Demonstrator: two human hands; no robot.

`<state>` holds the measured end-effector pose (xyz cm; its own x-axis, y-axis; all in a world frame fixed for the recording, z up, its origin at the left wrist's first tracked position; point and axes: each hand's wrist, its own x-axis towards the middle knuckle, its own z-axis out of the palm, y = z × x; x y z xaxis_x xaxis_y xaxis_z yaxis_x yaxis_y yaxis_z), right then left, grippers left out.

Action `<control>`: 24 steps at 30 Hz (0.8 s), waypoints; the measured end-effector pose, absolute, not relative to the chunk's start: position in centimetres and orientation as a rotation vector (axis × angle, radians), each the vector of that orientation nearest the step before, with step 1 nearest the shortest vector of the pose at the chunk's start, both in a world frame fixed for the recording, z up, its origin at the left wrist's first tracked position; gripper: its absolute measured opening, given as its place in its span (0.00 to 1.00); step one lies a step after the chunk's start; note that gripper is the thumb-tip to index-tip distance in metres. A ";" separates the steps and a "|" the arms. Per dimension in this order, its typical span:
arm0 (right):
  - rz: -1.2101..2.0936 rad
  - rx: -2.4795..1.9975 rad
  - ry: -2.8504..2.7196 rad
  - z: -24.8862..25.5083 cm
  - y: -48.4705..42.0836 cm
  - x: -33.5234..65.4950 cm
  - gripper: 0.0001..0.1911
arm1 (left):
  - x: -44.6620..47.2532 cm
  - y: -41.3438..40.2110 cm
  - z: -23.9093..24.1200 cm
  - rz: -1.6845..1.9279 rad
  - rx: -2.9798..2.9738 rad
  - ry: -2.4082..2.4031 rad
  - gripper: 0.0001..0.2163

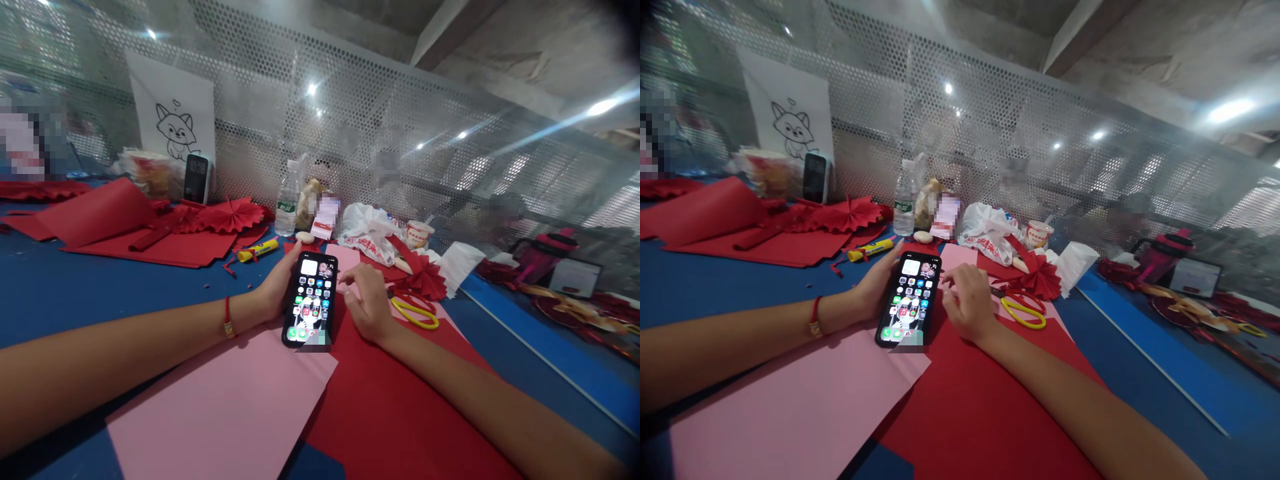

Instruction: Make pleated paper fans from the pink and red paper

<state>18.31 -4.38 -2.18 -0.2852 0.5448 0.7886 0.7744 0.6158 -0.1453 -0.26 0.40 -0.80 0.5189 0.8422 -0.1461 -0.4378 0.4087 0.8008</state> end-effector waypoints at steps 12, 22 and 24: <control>-0.323 -1.179 -2.129 -1.9 -4.5 17.5 0.07 | 0.3 0.2 -0.9 1.019 0.869 0.794 0.27; 1.089 -0.951 -1.380 -2.5 -4.1 14.3 0.20 | 0.0 -0.7 -0.1 0.897 1.119 0.723 0.32; 1.245 -0.901 -1.254 -2.3 -4.3 13.8 0.26 | 0.2 -0.6 0.5 1.105 1.299 0.726 0.29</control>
